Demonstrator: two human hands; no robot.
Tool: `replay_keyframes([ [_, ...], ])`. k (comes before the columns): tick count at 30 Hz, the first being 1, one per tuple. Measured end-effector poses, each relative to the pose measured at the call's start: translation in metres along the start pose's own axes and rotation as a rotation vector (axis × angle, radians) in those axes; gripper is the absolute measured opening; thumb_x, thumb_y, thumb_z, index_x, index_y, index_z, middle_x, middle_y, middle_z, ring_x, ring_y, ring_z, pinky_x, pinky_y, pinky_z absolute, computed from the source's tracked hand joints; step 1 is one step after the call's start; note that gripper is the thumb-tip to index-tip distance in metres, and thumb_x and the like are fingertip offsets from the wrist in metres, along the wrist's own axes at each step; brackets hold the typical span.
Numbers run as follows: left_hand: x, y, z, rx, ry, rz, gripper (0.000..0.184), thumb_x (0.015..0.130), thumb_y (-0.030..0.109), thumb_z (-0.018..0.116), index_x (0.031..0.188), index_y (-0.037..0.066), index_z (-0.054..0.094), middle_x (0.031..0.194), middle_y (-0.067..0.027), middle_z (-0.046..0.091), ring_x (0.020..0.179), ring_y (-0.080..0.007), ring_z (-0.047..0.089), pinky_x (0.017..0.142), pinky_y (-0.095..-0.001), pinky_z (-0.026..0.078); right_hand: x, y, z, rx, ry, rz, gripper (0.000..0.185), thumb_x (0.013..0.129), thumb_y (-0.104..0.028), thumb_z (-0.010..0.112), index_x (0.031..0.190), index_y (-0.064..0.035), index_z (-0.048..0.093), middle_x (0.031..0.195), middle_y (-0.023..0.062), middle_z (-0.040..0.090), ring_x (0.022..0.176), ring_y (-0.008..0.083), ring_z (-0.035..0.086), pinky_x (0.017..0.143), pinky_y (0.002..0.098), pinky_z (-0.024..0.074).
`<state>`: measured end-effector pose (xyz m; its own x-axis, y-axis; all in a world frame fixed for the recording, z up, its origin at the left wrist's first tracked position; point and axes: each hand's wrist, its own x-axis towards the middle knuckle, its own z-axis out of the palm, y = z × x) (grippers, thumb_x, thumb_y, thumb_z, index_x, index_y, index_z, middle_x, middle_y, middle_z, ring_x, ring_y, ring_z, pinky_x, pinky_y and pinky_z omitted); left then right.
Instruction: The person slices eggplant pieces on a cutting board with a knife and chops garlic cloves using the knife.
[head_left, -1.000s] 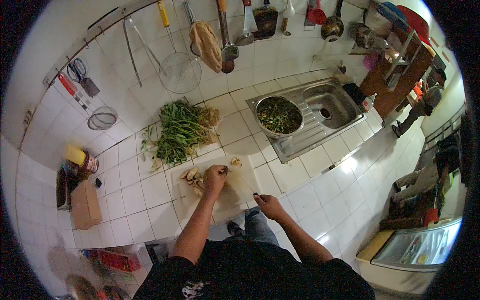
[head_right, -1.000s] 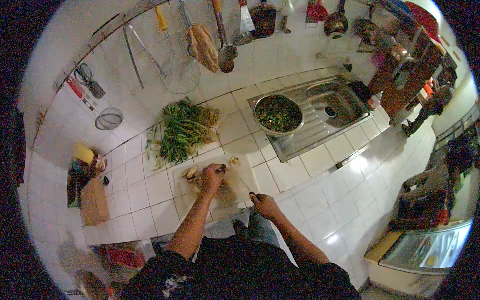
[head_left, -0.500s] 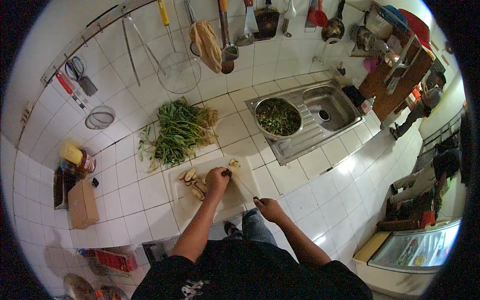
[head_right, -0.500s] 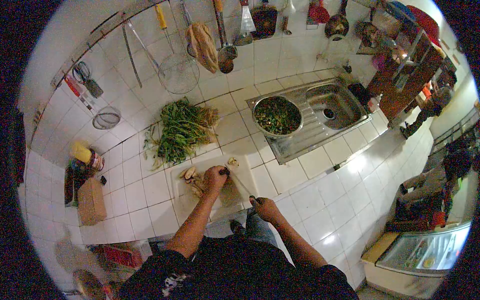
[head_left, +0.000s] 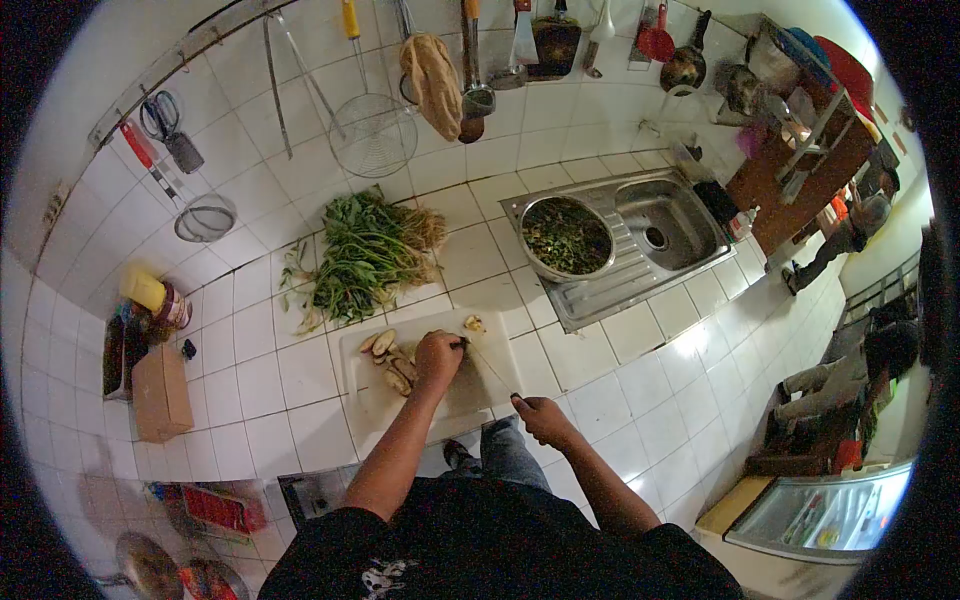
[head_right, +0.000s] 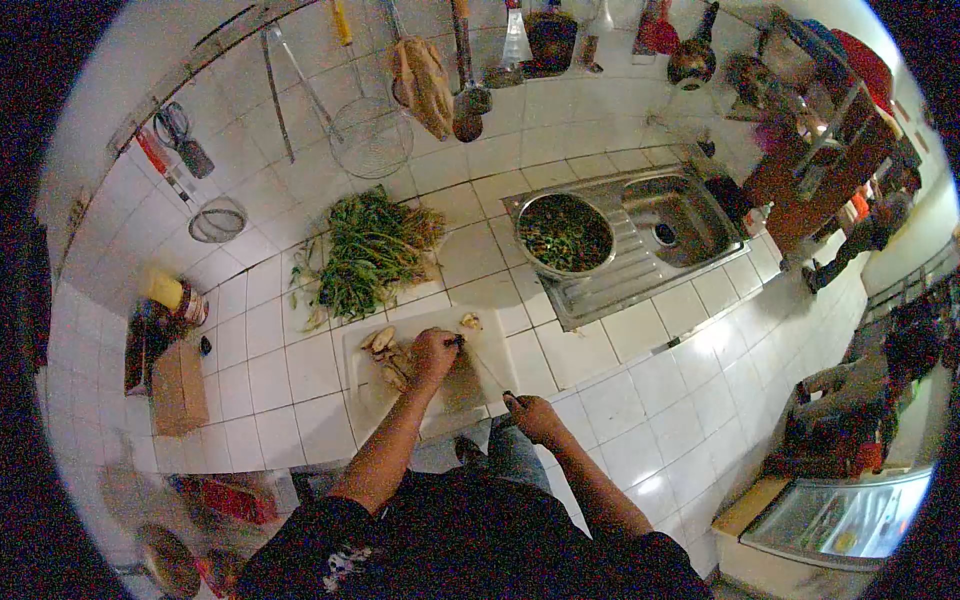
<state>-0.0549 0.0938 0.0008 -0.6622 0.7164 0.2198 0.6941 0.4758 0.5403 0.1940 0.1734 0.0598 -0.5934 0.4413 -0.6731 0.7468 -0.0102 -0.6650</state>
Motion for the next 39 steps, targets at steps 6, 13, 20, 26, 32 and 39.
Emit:
replay_keyframes([
  [6,-0.001,-0.003,0.004,-0.035,0.002,0.0,0.014,0.067,0.01,0.073,0.081,0.007,0.074,0.088,-0.0122,0.068,0.088,-0.0315,0.064,0.079,-0.0421,0.053,0.0,0.001,0.002,-0.002,-0.034,0.012,0.062,0.095,-0.056,0.049,0.122,-0.0019,0.061,0.062,0.003,0.049,0.047,0.0119,0.046,0.041,0.0305,0.0412],
  [13,0.0,0.0,0.002,-0.039,0.013,-0.009,0.013,0.068,0.012,0.074,0.081,0.008,0.074,0.089,-0.0129,0.069,0.088,-0.0331,0.064,0.079,-0.0436,0.053,0.031,0.001,0.01,-0.329,0.066,-0.342,0.059,0.098,-0.05,0.042,0.1,0.004,0.065,0.087,0.0284,0.065,0.076,0.0437,0.064,0.072,0.0505,0.0504],
  [20,0.003,0.006,-0.009,-0.118,-0.088,-0.097,0.016,0.068,0.013,0.074,0.083,0.008,0.075,0.088,-0.0137,0.069,0.087,-0.0346,0.064,0.078,-0.0455,0.053,0.01,-0.04,0.005,-0.41,0.185,-0.317,0.059,0.099,-0.048,0.042,0.089,0.005,0.064,0.089,0.0326,0.063,0.087,0.0515,0.059,0.08,0.0547,0.0465],
  [26,-0.004,-0.001,0.005,-0.016,0.057,0.014,0.013,0.066,0.01,0.073,0.079,0.007,0.074,0.087,-0.0113,0.068,0.088,-0.0336,0.061,0.08,-0.0428,0.053,0.021,0.0,0.002,-0.122,0.109,-0.201,0.058,0.096,-0.053,0.048,0.094,0.002,0.065,0.064,0.014,0.059,0.05,0.027,0.057,0.048,0.0406,0.048],
  [32,-0.007,0.01,-0.002,-0.021,0.117,-0.098,0.013,0.065,0.008,0.075,0.078,0.007,0.074,0.089,-0.0092,0.067,0.092,-0.0305,0.059,0.085,-0.0399,0.051,-0.011,-0.016,-0.004,0.06,-0.013,0.03,0.058,0.095,-0.055,0.048,0.107,-0.0005,0.063,0.059,0.0036,0.048,0.044,0.0138,0.045,0.039,0.031,0.0397],
  [39,-0.007,0.001,0.003,-0.056,0.064,-0.075,0.014,0.065,0.008,0.075,0.079,0.006,0.074,0.09,-0.0095,0.067,0.092,-0.0305,0.058,0.086,-0.0412,0.05,-0.01,-0.013,-0.006,-0.007,-0.034,0.035,0.061,0.095,-0.057,0.048,0.112,-0.0002,0.062,0.06,0.0028,0.048,0.043,0.013,0.043,0.039,0.0309,0.0384],
])
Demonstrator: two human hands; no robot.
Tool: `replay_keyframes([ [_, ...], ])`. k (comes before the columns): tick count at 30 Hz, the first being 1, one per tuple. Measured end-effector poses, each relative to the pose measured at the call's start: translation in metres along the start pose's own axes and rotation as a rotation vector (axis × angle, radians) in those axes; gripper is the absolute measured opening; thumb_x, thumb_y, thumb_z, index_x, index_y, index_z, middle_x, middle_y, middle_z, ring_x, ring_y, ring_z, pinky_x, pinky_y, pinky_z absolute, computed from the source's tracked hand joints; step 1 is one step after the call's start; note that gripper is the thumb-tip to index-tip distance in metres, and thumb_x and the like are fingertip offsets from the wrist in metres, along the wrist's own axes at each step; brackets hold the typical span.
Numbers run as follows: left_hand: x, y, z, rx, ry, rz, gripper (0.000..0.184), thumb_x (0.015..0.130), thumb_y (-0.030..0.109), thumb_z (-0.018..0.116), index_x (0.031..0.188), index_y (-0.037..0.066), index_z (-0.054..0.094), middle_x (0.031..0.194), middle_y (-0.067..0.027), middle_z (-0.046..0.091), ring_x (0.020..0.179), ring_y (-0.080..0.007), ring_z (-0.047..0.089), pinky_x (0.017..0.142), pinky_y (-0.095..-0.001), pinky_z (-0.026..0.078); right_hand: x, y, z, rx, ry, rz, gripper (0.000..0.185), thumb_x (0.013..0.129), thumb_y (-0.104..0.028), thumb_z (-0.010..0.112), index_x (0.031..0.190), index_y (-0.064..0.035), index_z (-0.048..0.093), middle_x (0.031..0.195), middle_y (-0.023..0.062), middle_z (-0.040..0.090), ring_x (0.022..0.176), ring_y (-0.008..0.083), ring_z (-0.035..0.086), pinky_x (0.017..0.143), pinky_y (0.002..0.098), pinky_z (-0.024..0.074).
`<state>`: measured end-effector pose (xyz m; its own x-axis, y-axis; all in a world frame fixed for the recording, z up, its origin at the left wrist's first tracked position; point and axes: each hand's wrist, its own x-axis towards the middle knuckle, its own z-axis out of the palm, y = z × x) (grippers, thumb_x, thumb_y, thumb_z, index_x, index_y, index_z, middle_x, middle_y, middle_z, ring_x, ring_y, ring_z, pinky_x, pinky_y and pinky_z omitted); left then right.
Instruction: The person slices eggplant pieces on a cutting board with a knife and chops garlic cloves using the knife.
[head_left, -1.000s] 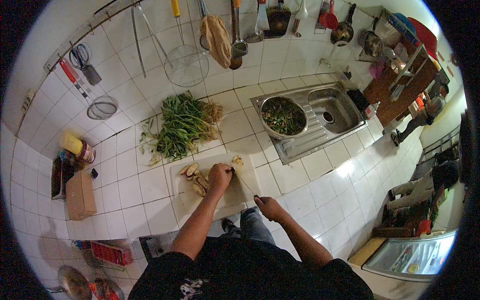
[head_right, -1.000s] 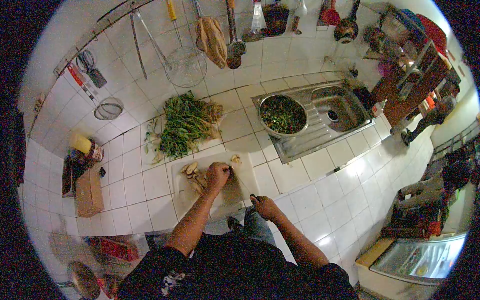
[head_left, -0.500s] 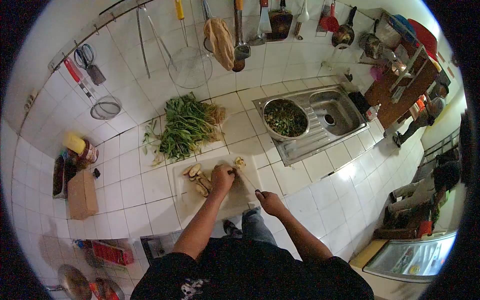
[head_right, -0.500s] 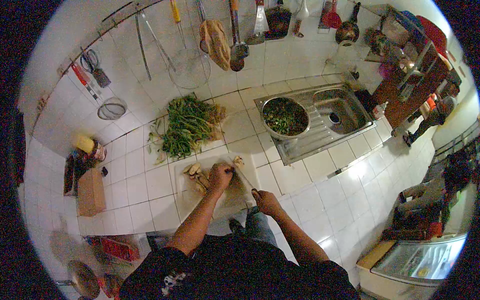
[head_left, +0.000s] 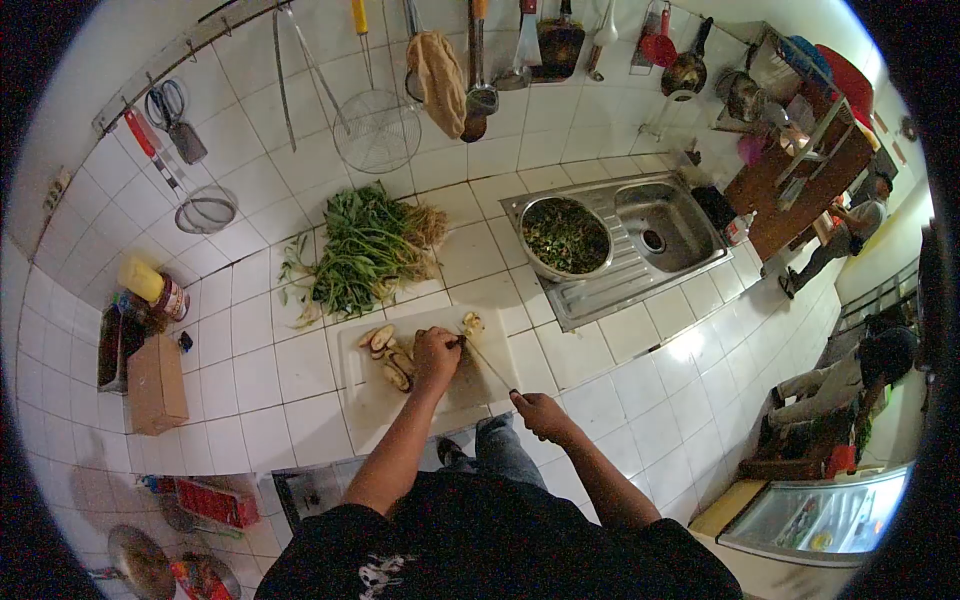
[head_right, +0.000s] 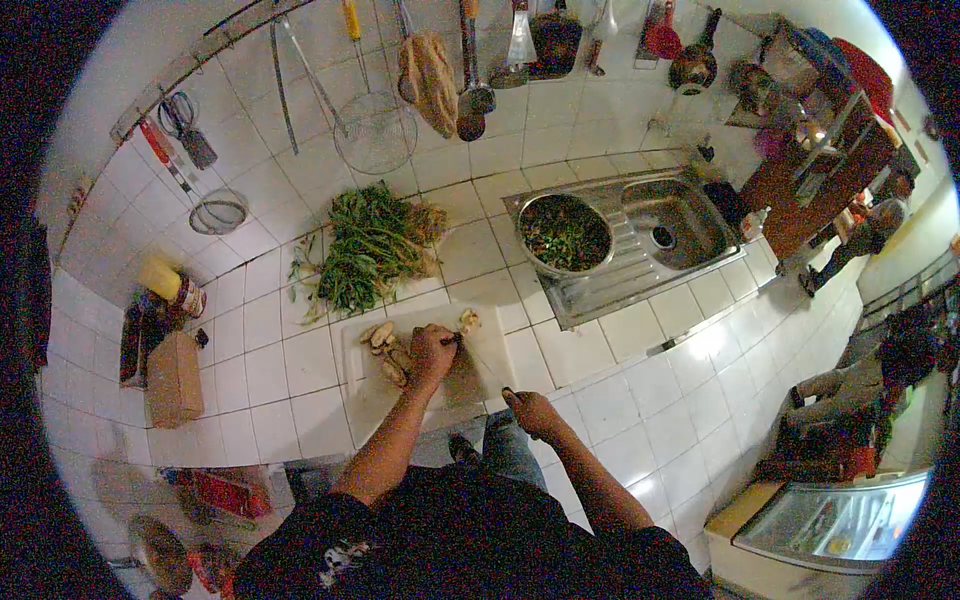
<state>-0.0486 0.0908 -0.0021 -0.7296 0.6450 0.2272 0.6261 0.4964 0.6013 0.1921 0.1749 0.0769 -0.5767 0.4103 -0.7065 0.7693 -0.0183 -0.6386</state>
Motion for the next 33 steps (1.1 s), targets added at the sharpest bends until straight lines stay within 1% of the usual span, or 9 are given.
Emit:
replay_keyframes([
  [9,-0.003,0.007,-0.004,-0.028,0.052,0.054,0.013,0.065,0.007,0.075,0.078,0.006,0.074,0.087,-0.009,0.069,0.09,-0.0323,0.058,0.084,-0.0419,0.049,0.003,0.001,-0.006,-0.002,-0.057,-0.028,0.063,0.096,-0.058,0.044,0.107,0.0019,0.061,0.06,0.0046,0.048,0.043,0.014,0.044,0.037,0.0324,0.0397],
  [11,-0.002,0.005,-0.001,-0.024,0.051,0.023,0.013,0.066,0.008,0.075,0.079,0.006,0.074,0.089,-0.0098,0.069,0.09,-0.0336,0.058,0.083,-0.0425,0.049,0.008,-0.005,-0.008,-0.107,-0.064,-0.052,0.063,0.097,-0.056,0.041,0.098,0.0035,0.063,0.065,0.0145,0.058,0.05,0.0274,0.057,0.047,0.0432,0.0477],
  [12,-0.001,0.007,-0.004,-0.026,0.051,0.028,0.013,0.066,0.008,0.075,0.079,0.006,0.074,0.089,-0.0098,0.069,0.09,-0.0336,0.058,0.083,-0.0425,0.049,0.018,0.002,-0.003,-0.105,-0.059,-0.053,0.063,0.097,-0.056,0.041,0.098,0.0035,0.063,0.065,0.0145,0.058,0.05,0.0274,0.057,0.047,0.0432,0.0477],
  [14,0.0,0.014,-0.014,-0.017,-0.01,0.029,0.014,0.066,0.009,0.075,0.079,0.006,0.074,0.09,-0.0101,0.069,0.091,-0.0338,0.058,0.083,-0.0431,0.05,0.046,0.021,0.011,-0.462,0.2,-0.55,0.062,0.098,-0.052,0.04,0.093,0.0051,0.063,0.079,0.0266,0.065,0.071,0.0446,0.063,0.066,0.0536,0.05],
  [15,-0.001,0.017,-0.016,-0.018,-0.007,0.036,0.014,0.066,0.009,0.075,0.079,0.006,0.074,0.09,-0.0101,0.069,0.091,-0.0338,0.058,0.083,-0.0431,0.05,0.041,0.012,0.014,-0.461,0.207,-0.553,0.062,0.098,-0.052,0.04,0.093,0.0051,0.063,0.079,0.0266,0.065,0.071,0.0446,0.063,0.066,0.0536,0.05],
  [17,-0.001,0.019,-0.02,-0.019,-0.022,-0.015,0.014,0.065,0.01,0.075,0.079,0.007,0.075,0.088,-0.0108,0.069,0.092,-0.0333,0.058,0.083,-0.0431,0.05,0.022,-0.016,0.017,-0.4,0.238,-0.297,0.058,0.099,-0.048,0.04,0.094,0.0052,0.064,0.09,0.0314,0.064,0.088,0.0516,0.059,0.08,0.057,0.0455],
  [23,-0.007,-0.004,0.003,0.025,0.139,0.136,0.016,0.064,0.01,0.074,0.08,0.007,0.075,0.081,-0.0125,0.069,0.085,-0.0341,0.06,0.08,-0.0426,0.05,0.019,-0.002,0.017,-0.314,0.299,-0.338,0.056,0.099,-0.046,0.043,0.091,0.0049,0.064,0.083,0.0311,0.063,0.083,0.0489,0.061,0.075,0.0543,0.0465],
  [26,-0.008,0.016,-0.021,-0.111,0.076,-0.007,0.014,0.063,0.009,0.074,0.076,0.005,0.074,0.081,-0.0132,0.069,0.082,-0.0345,0.06,0.079,-0.0421,0.05,0.011,0.004,0.011,-0.26,0.323,-0.383,0.056,0.098,-0.047,0.045,0.09,0.0054,0.063,0.081,0.0311,0.063,0.081,0.0482,0.061,0.073,0.0527,0.0466],
  [33,0.002,0.002,-0.024,-0.126,0.008,0.019,0.013,0.065,0.009,0.075,0.077,0.005,0.071,0.083,-0.0147,0.067,0.083,-0.0343,0.061,0.077,-0.0436,0.05,-0.007,0.004,0.012,-0.253,0.251,-0.308,0.055,0.097,-0.048,0.046,0.092,0.004,0.064,0.088,0.031,0.064,0.088,0.0475,0.062,0.079,0.0517,0.0475],
])
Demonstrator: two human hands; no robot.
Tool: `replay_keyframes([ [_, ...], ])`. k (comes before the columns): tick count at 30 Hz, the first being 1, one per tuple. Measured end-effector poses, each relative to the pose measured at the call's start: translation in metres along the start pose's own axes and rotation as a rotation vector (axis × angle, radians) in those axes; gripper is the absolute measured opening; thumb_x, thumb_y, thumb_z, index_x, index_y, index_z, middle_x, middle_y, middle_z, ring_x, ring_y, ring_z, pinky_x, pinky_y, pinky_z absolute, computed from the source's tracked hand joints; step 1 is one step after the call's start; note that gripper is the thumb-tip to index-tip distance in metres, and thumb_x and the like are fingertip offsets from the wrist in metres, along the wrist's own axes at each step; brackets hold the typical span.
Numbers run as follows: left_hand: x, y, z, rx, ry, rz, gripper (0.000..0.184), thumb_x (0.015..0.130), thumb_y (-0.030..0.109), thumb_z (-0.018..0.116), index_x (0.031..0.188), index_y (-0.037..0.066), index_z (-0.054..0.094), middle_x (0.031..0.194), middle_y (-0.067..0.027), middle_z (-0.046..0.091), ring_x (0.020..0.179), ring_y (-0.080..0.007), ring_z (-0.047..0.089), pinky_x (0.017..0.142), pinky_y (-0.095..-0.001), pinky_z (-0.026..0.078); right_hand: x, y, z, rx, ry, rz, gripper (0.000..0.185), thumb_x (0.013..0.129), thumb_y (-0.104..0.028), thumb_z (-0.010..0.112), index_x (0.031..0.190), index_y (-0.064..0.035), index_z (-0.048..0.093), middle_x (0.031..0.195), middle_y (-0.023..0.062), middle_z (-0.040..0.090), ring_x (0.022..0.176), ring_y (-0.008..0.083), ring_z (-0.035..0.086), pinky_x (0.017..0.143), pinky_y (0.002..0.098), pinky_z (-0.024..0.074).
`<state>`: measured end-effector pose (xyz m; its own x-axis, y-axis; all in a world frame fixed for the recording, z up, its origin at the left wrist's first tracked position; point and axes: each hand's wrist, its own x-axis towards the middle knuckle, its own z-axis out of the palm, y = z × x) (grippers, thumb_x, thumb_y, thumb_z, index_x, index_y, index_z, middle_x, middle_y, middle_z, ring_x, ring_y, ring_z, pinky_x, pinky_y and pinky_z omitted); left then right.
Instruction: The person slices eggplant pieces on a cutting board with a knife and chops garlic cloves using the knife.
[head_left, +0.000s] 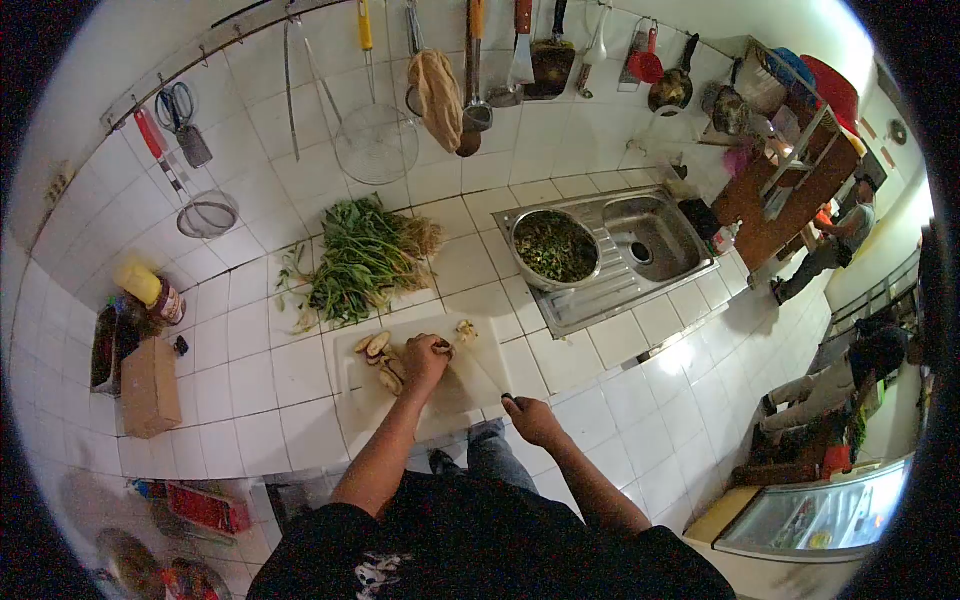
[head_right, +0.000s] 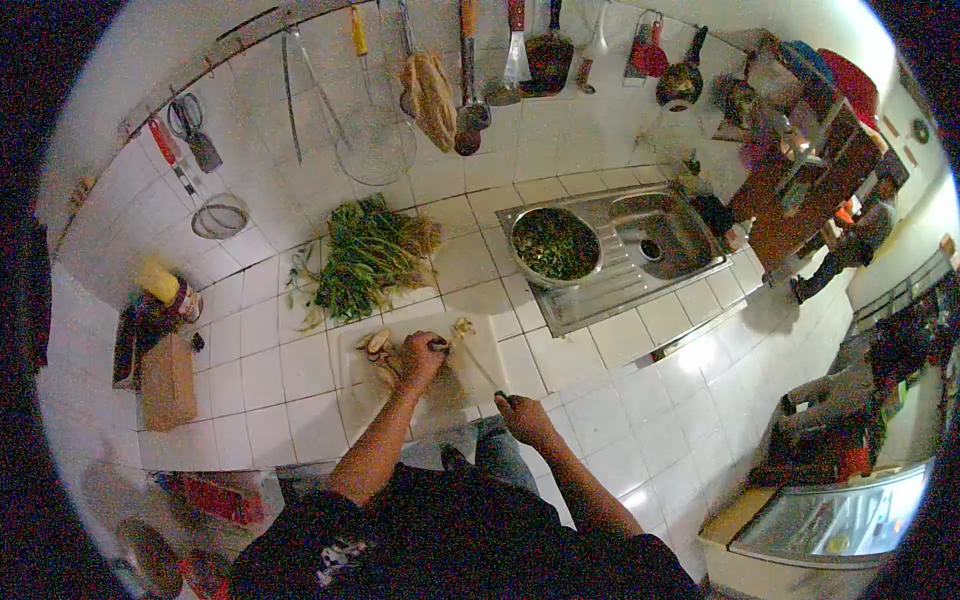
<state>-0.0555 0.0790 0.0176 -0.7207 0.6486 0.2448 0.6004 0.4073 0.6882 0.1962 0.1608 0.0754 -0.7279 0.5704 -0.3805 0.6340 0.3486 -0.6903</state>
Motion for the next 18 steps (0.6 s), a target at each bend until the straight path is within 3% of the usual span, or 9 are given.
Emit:
replay_keyframes([
  [7,-0.021,0.001,-0.017,0.05,-0.067,-0.05,0.014,0.067,0.011,0.079,0.077,0.007,0.071,0.083,-0.0126,0.066,0.085,-0.0319,0.063,0.078,-0.0421,0.052,0.017,0.006,0.024,-0.146,-0.125,-0.001,0.057,0.098,-0.049,0.043,0.092,0.0033,0.065,0.092,0.0313,0.064,0.093,0.0481,0.061,0.083,0.0534,0.0469],
  [15,-0.022,-0.001,-0.016,-0.051,-0.119,-0.1,0.017,0.074,0.023,0.079,0.074,0.009,0.069,0.086,-0.0113,0.066,0.09,-0.0306,0.062,0.079,-0.0428,0.05,0.017,-0.007,0.004,-0.233,0.121,-0.013,0.05,0.094,-0.048,0.05,0.092,-0.002,0.067,0.087,0.0249,0.067,0.086,0.0442,0.065,0.077,0.052,0.0507],
  [18,-0.014,0.019,-0.019,0.086,0.063,0.01,0.03,0.072,0.031,0.081,0.086,0.01,0.066,0.089,-0.011,0.063,0.09,-0.0315,0.06,0.08,-0.0437,0.049,0.009,-0.009,-0.001,-0.271,0.134,0.04,0.046,0.092,-0.05,0.054,0.094,-0.0062,0.068,0.084,0.0217,0.068,0.084,0.0404,0.066,0.075,0.05,0.0519],
])
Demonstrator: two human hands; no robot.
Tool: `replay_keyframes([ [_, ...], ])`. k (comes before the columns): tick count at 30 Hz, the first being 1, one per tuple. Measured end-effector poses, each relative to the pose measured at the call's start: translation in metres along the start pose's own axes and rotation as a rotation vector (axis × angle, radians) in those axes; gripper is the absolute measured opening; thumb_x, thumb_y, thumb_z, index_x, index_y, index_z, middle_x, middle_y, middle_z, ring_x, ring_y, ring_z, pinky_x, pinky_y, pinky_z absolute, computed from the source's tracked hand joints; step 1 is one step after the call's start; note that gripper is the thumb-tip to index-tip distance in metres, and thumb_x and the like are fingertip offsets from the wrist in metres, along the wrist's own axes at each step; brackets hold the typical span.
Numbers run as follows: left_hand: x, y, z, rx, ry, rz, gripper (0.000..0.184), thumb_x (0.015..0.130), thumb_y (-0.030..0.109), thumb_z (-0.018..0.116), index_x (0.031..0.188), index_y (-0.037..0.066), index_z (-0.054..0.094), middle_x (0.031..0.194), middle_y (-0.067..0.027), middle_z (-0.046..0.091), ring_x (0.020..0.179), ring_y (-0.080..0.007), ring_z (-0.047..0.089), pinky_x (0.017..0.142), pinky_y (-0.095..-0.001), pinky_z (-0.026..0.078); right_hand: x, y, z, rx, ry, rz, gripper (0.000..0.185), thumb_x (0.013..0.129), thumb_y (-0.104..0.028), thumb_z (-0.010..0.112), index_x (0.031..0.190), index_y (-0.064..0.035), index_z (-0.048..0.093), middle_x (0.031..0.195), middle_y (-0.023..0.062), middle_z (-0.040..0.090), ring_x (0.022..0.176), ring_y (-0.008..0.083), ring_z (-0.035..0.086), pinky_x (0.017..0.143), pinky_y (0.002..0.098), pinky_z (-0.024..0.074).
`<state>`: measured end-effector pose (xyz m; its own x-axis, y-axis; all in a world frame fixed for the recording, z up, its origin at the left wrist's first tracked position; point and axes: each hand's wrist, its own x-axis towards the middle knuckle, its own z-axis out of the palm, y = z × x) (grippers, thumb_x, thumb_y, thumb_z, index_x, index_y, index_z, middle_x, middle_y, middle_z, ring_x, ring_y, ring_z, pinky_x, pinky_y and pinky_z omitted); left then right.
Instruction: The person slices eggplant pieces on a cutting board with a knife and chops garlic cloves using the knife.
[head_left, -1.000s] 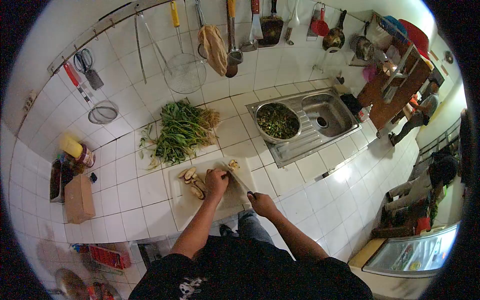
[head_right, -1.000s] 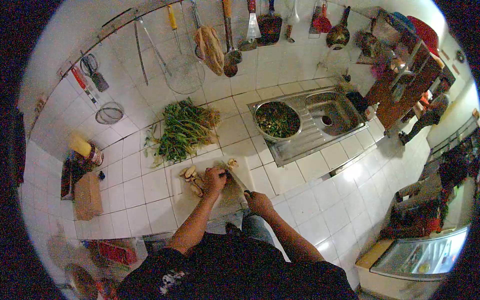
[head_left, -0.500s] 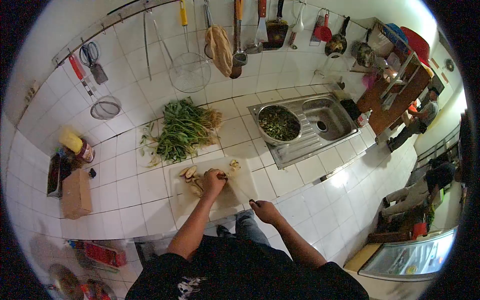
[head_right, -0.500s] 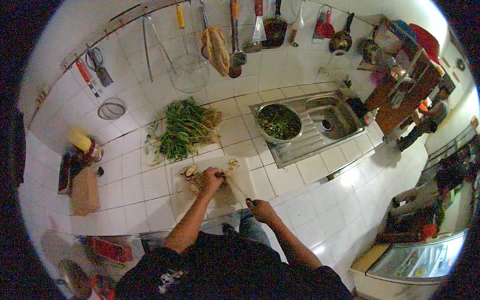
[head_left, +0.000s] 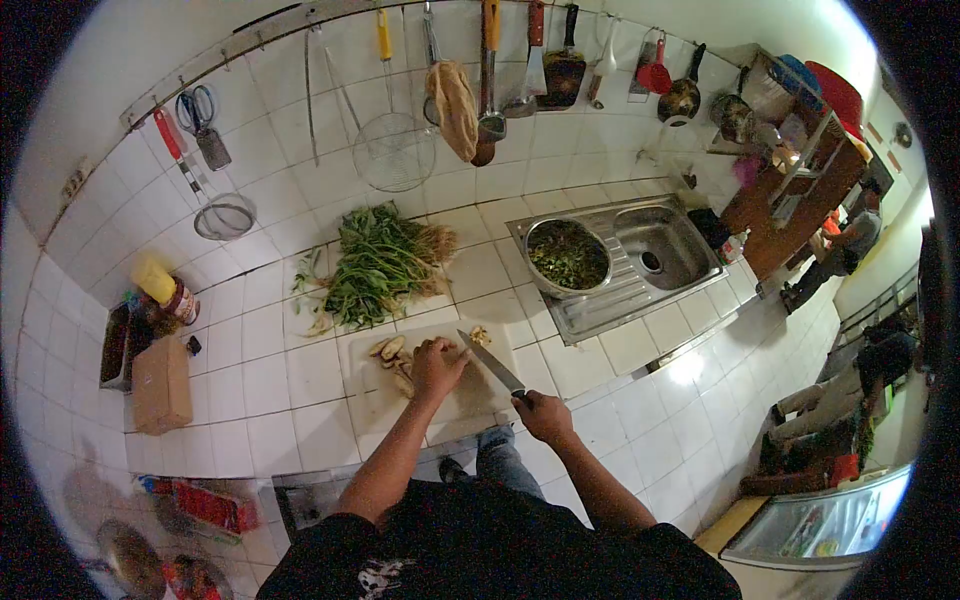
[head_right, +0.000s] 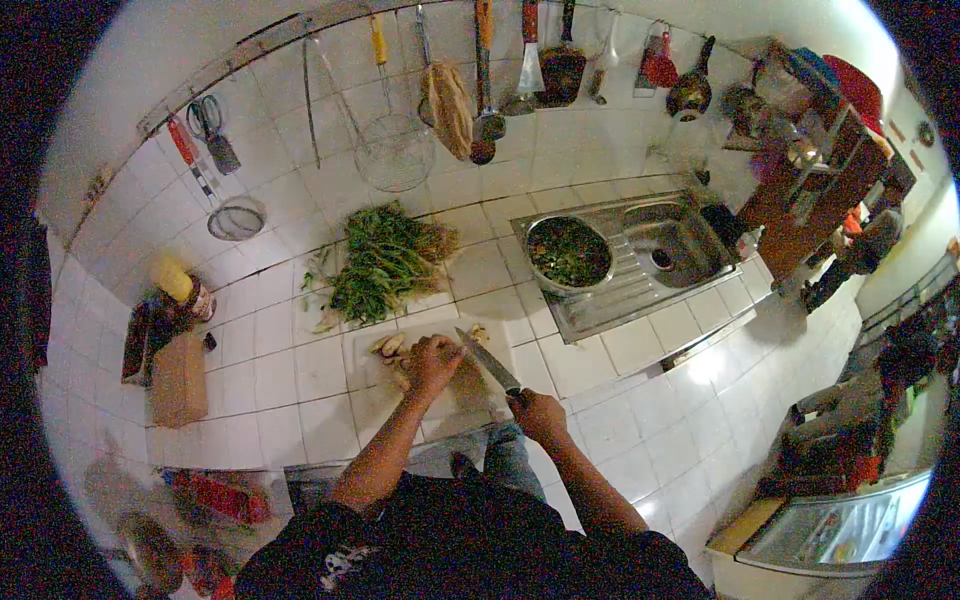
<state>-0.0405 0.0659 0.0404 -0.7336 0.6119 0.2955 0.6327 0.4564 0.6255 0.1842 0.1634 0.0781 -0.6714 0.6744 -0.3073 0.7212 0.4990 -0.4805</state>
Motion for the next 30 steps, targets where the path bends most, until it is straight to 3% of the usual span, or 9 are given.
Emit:
replay_keyframes([
  [2,0.01,0.006,0.003,0.036,-0.018,-0.063,0.048,0.066,0.039,0.084,0.098,0.013,0.059,0.097,-0.0111,0.058,0.098,-0.0323,0.054,0.083,-0.0463,0.046,-0.009,-0.001,-0.003,0.016,0.034,0.007,0.044,0.091,-0.05,0.056,0.094,-0.0077,0.069,0.083,0.0201,0.068,0.083,0.0395,0.067,0.073,0.0492,0.0523],
  [5,0.024,0.021,-0.004,0.066,-0.063,-0.057,0.061,0.057,0.041,0.088,0.102,0.016,0.055,0.103,-0.0113,0.052,0.104,-0.0328,0.048,0.085,-0.0494,0.044,-0.021,-0.004,-0.004,0.022,0.105,0.002,0.043,0.088,-0.051,0.059,0.095,-0.0097,0.069,0.08,0.0163,0.069,0.078,0.0379,0.067,0.07,0.0475,0.0532],
  [9,0.05,0.011,0.013,0.175,-0.086,-0.049,0.062,0.053,0.04,0.089,0.101,0.016,0.057,0.105,-0.0109,0.051,0.108,-0.0317,0.046,0.084,-0.0508,0.041,-0.025,0.011,0.006,-0.043,0.077,0.065,0.043,0.087,-0.051,0.06,0.09,-0.0093,0.067,0.077,0.0148,0.069,0.075,0.0382,0.067,0.066,0.0484,0.0528],
  [17,0.073,-0.003,0.023,0.249,-0.129,0.156,0.018,0.063,0.032,0.085,0.066,0.021,0.07,0.097,0.0027,0.057,0.105,-0.0238,0.049,0.084,-0.0465,0.039,-0.043,0.016,0.002,0.022,0.159,-0.001,0.041,0.088,-0.049,0.062,0.087,-0.0078,0.067,0.074,0.0174,0.067,0.073,0.0393,0.066,0.064,0.0485,0.0523],
  [24,0.072,0.002,0.015,0.18,-0.207,0.135,0.016,0.067,0.034,0.082,0.07,0.021,0.073,0.095,0.0018,0.063,0.103,-0.0217,0.053,0.087,-0.0463,0.039,-0.051,0.019,0.003,0.01,0.147,0.015,0.044,0.088,-0.049,0.061,0.086,-0.0059,0.068,0.074,0.0169,0.068,0.073,0.039,0.066,0.065,0.048,0.0524],
  [29,0.058,-0.048,0.001,-0.036,-0.106,0.139,0.015,0.069,0.033,0.081,0.071,0.02,0.073,0.094,0.0018,0.062,0.103,-0.0225,0.052,0.087,-0.0469,0.039,-0.054,0.029,0.0,0.039,0.078,0.02,0.044,0.088,-0.049,0.062,0.088,-0.006,0.068,0.075,0.017,0.068,0.074,0.0391,0.066,0.066,0.0478,0.0525],
  [30,0.046,-0.047,-0.013,0.082,-0.024,0.061,0.013,0.069,0.031,0.081,0.073,0.022,0.074,0.094,0.002,0.061,0.103,-0.0225,0.052,0.087,-0.0466,0.039,-0.053,0.031,0.0,0.035,0.051,0.03,0.043,0.088,-0.049,0.062,0.089,-0.0066,0.068,0.076,0.0169,0.068,0.074,0.039,0.066,0.066,0.0478,0.0525],
])
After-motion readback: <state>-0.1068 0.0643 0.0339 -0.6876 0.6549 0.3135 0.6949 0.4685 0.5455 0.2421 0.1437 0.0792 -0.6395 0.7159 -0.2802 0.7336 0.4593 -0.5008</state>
